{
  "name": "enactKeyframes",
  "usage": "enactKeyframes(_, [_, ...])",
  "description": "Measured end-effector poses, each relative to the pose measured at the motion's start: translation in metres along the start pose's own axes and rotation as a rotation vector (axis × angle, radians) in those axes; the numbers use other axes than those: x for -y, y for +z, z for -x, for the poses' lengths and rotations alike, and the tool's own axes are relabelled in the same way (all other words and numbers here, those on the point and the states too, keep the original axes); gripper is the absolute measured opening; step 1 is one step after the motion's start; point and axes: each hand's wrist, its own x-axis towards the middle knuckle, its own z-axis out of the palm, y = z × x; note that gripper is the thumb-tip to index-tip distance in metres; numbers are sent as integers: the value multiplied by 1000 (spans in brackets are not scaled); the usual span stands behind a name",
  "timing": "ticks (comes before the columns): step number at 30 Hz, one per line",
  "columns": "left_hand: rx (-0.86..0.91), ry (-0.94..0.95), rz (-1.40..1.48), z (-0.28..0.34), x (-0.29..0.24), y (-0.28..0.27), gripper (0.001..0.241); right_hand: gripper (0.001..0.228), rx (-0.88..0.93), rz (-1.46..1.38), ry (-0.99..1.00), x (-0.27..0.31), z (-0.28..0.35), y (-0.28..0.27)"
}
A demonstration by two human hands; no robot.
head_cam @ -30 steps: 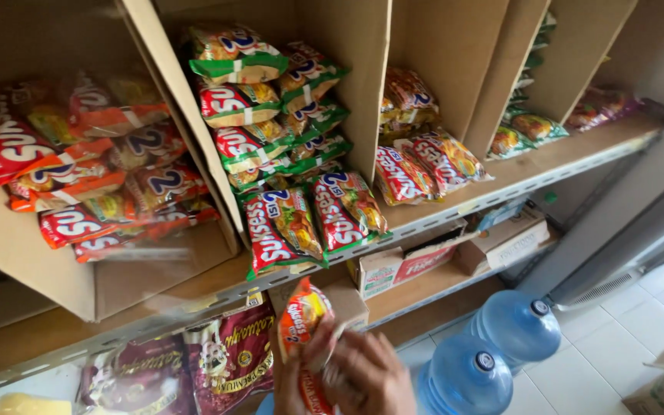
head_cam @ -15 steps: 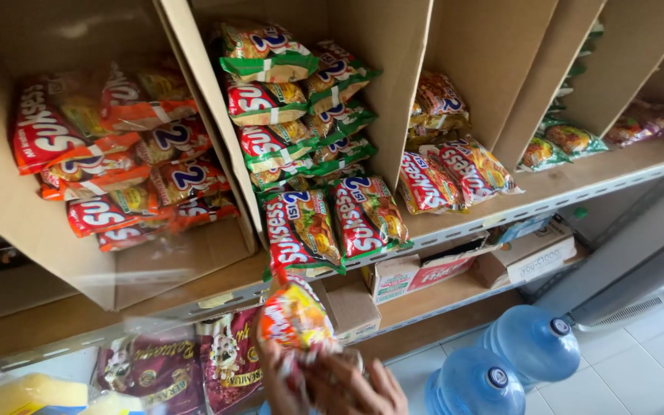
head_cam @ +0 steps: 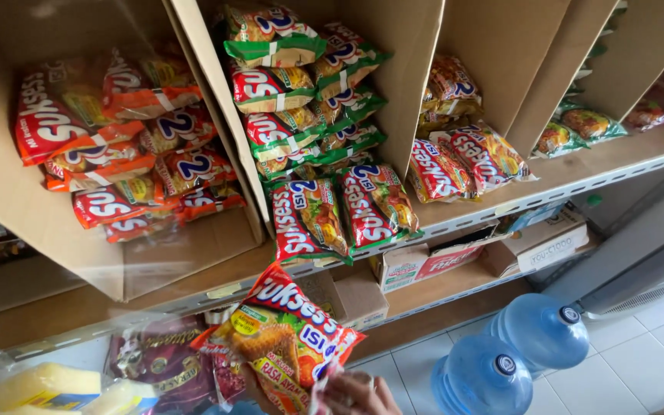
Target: Stocking and organizing instant noodle packets on store shelves.
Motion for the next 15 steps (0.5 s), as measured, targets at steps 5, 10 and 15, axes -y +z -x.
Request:
enactKeyframes(5, [4, -31, -55, -3, 8, -29, 74, 41, 29, -77, 275, -5, -32, -39])
enactKeyframes(10, [24, -64, -82, -7, 27, -43, 75, 47, -97, -101, 266, 10, -85, -96])
enactKeyframes(15, [335, -272, -100, 22, 28, -14, 74, 40, 54, 211, -91, 30, -56, -70])
